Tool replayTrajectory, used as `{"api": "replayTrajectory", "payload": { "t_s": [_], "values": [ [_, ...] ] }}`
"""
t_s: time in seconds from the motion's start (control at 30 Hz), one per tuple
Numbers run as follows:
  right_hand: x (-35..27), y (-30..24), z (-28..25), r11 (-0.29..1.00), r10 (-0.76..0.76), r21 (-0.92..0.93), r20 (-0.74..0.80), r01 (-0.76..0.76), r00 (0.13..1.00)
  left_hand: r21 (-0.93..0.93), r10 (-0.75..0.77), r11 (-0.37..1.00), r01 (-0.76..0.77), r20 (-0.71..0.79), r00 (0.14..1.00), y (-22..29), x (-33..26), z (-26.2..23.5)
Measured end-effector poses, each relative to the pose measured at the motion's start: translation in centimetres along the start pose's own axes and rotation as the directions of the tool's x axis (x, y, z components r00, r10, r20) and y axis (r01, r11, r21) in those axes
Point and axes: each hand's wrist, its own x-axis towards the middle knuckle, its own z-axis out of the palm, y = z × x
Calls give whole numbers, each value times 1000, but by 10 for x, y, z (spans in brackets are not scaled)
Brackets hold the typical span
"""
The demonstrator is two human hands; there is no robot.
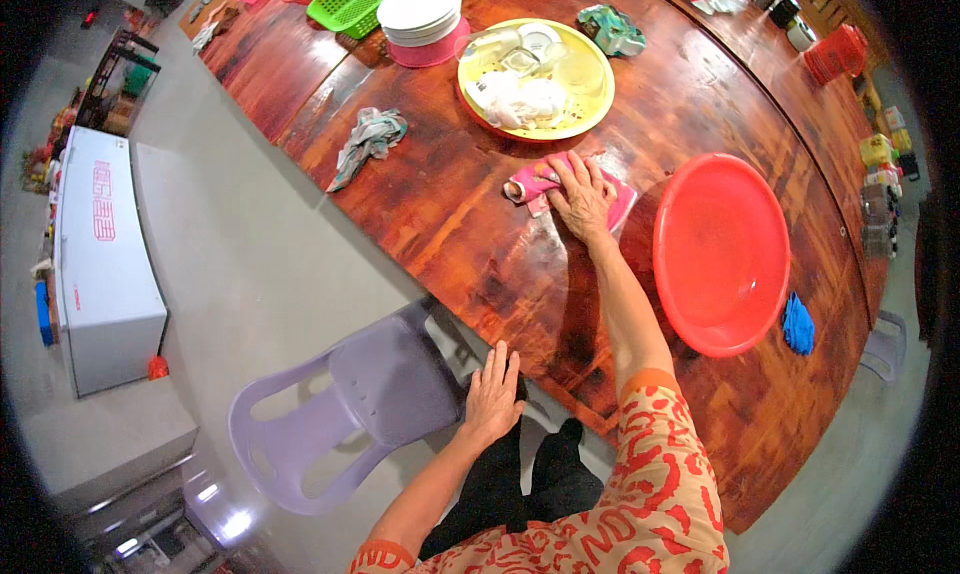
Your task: The person wipes a large wooden table with a pink cloth, moving around various items such as plastic basins, baskets, and bottles. They systematically clean different sections of the table surface, occasionally lifting and repositioning objects to wipe underneath them.
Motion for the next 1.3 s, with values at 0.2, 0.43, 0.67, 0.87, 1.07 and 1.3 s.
{"api": "replayTrajectory", "payload": {
  "t_s": [0.2,0.43,0.67,0.87,1.07,1.3],
  "values": [
    [-56,-12,1,999,-38,-10,9,39,999,58,-3,998,1,39,999,-2,3,2],
    [-156,-23,-17,978,-181,108,36,177,983,-46,39,998,-46,-132,990,-7,5,18],
    [-256,-1,-43,949,-277,178,71,261,958,-365,-147,931,16,-335,931,8,8,51],
    [-327,43,-69,960,-256,130,59,247,965,-319,-107,948,1,-314,943,47,-21,90],
    [-330,132,-84,961,149,-212,-152,-179,977,-290,-71,957,14,-188,980,64,-39,114],
    [-342,183,-118,773,507,-191,-386,-605,771,-249,-16,968,-34,-196,980,77,-50,140]
  ]
}}
